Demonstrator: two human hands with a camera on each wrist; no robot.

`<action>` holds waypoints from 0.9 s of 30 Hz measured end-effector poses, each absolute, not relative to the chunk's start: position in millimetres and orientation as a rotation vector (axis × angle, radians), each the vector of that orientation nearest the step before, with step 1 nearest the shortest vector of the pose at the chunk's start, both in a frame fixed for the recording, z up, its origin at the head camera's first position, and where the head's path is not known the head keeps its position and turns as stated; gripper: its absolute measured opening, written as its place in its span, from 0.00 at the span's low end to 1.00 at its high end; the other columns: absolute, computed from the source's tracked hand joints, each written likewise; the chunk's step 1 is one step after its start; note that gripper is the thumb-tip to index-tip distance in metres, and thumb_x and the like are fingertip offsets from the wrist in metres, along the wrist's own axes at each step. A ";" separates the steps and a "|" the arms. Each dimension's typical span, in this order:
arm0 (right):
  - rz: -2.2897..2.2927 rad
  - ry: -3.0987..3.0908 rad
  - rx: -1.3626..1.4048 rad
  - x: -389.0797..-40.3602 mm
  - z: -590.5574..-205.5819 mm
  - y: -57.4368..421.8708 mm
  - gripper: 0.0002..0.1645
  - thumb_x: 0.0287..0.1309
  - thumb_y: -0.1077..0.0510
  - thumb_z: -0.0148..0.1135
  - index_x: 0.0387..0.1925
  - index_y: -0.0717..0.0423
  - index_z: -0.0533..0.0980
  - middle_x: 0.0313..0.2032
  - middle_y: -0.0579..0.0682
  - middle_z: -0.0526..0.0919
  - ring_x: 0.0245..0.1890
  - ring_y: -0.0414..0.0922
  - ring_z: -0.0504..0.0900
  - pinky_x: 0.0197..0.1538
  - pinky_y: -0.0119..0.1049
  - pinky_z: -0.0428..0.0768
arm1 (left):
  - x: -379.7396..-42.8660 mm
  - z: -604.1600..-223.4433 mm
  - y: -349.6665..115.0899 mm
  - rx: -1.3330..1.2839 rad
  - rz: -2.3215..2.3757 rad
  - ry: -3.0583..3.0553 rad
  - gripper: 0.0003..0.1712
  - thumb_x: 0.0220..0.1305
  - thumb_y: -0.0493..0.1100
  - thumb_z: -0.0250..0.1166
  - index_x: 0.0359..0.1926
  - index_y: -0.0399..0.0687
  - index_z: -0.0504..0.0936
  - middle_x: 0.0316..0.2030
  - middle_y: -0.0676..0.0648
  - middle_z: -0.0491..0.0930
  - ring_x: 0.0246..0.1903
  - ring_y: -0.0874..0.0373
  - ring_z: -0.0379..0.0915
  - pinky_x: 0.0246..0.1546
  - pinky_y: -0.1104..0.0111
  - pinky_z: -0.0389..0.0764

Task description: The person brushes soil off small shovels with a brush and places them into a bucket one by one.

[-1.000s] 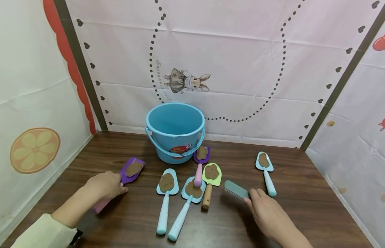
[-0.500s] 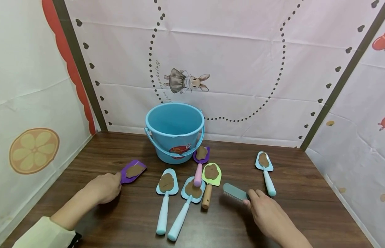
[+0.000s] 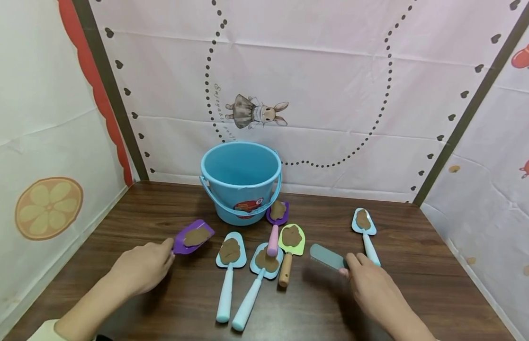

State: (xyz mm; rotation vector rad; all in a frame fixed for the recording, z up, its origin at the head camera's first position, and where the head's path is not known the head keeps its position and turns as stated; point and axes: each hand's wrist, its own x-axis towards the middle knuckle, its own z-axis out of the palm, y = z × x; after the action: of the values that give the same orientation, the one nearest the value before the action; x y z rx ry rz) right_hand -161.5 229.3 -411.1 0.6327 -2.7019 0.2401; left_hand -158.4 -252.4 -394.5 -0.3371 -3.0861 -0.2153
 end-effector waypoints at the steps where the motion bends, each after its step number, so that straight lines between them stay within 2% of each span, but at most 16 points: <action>1: 0.231 -2.668 0.641 -162.3 -408.9 228.5 0.14 0.63 0.55 0.69 0.33 0.51 0.69 0.25 0.40 0.63 0.23 0.37 0.61 0.25 0.30 0.65 | -154.6 -390.5 -247.0 -0.356 -0.218 -3.055 0.08 0.74 0.44 0.57 0.36 0.48 0.72 0.20 0.51 0.71 0.19 0.56 0.70 0.17 0.57 0.71; 3: 0.223 -2.622 0.642 -163.7 -402.4 224.3 0.13 0.63 0.55 0.69 0.35 0.53 0.70 0.26 0.41 0.64 0.23 0.37 0.61 0.25 0.31 0.65 | -147.4 -382.3 -235.0 -0.399 -0.219 -2.996 0.10 0.74 0.45 0.58 0.33 0.53 0.69 0.18 0.55 0.66 0.18 0.59 0.65 0.16 0.61 0.67; 7: 0.247 -2.543 0.658 -166.3 -383.7 206.2 0.14 0.62 0.55 0.68 0.38 0.56 0.72 0.27 0.43 0.65 0.23 0.38 0.62 0.24 0.31 0.65 | -138.7 -370.0 -210.0 -0.480 -0.200 -2.897 0.10 0.74 0.49 0.60 0.34 0.58 0.71 0.19 0.59 0.64 0.18 0.63 0.62 0.15 0.66 0.64; 10: 0.310 -2.501 0.690 -166.7 -369.9 186.2 0.12 0.64 0.55 0.66 0.38 0.57 0.71 0.27 0.43 0.65 0.24 0.38 0.63 0.25 0.30 0.67 | -137.5 -366.9 -191.5 -0.508 -0.130 -2.797 0.05 0.72 0.52 0.63 0.39 0.59 0.79 0.22 0.60 0.71 0.19 0.63 0.69 0.16 0.68 0.67; 13: 0.364 -2.500 0.723 -165.6 -361.0 164.3 0.11 0.68 0.54 0.63 0.38 0.55 0.70 0.28 0.43 0.65 0.24 0.38 0.63 0.26 0.29 0.67 | -139.7 -367.4 -173.9 -0.531 -0.040 -2.656 0.08 0.69 0.54 0.67 0.44 0.61 0.83 0.23 0.57 0.74 0.20 0.60 0.73 0.15 0.68 0.68; 17: 0.368 -2.538 0.734 -163.1 -356.4 135.6 0.12 0.70 0.51 0.60 0.38 0.55 0.71 0.27 0.44 0.65 0.24 0.38 0.62 0.24 0.28 0.66 | -145.5 -371.7 -152.4 -0.568 0.044 -2.465 0.13 0.65 0.56 0.70 0.45 0.57 0.82 0.22 0.52 0.73 0.20 0.54 0.72 0.15 0.67 0.67; 19: 0.330 -2.527 0.739 -163.1 -356.3 124.1 0.14 0.70 0.50 0.60 0.38 0.57 0.71 0.26 0.44 0.64 0.22 0.39 0.61 0.23 0.29 0.65 | -148.3 -374.3 -141.7 -0.560 0.050 -2.391 0.15 0.63 0.55 0.72 0.45 0.55 0.82 0.24 0.49 0.75 0.22 0.52 0.73 0.15 0.66 0.66; 25: 0.246 -2.427 0.672 -161.6 -358.6 102.2 0.20 0.68 0.47 0.61 0.30 0.58 0.69 0.22 0.46 0.58 0.19 0.41 0.57 0.22 0.33 0.60 | -151.8 -371.3 -110.6 -0.473 -0.002 -2.288 0.13 0.62 0.51 0.74 0.36 0.48 0.82 0.27 0.45 0.76 0.24 0.50 0.72 0.16 0.64 0.62; 27: 0.248 -2.381 0.641 -160.2 -359.7 96.5 0.22 0.69 0.45 0.58 0.29 0.58 0.68 0.22 0.46 0.58 0.18 0.41 0.57 0.22 0.33 0.59 | -151.2 -367.9 -104.0 -0.452 -0.024 -2.277 0.14 0.61 0.50 0.74 0.35 0.46 0.81 0.28 0.44 0.76 0.24 0.49 0.71 0.16 0.64 0.63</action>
State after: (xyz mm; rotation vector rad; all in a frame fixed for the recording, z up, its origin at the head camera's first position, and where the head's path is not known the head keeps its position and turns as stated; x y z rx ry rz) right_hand -160.2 96.5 -359.7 0.6405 -2.3814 0.2475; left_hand -151.2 -104.0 -367.9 -0.4516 -2.2769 -0.0240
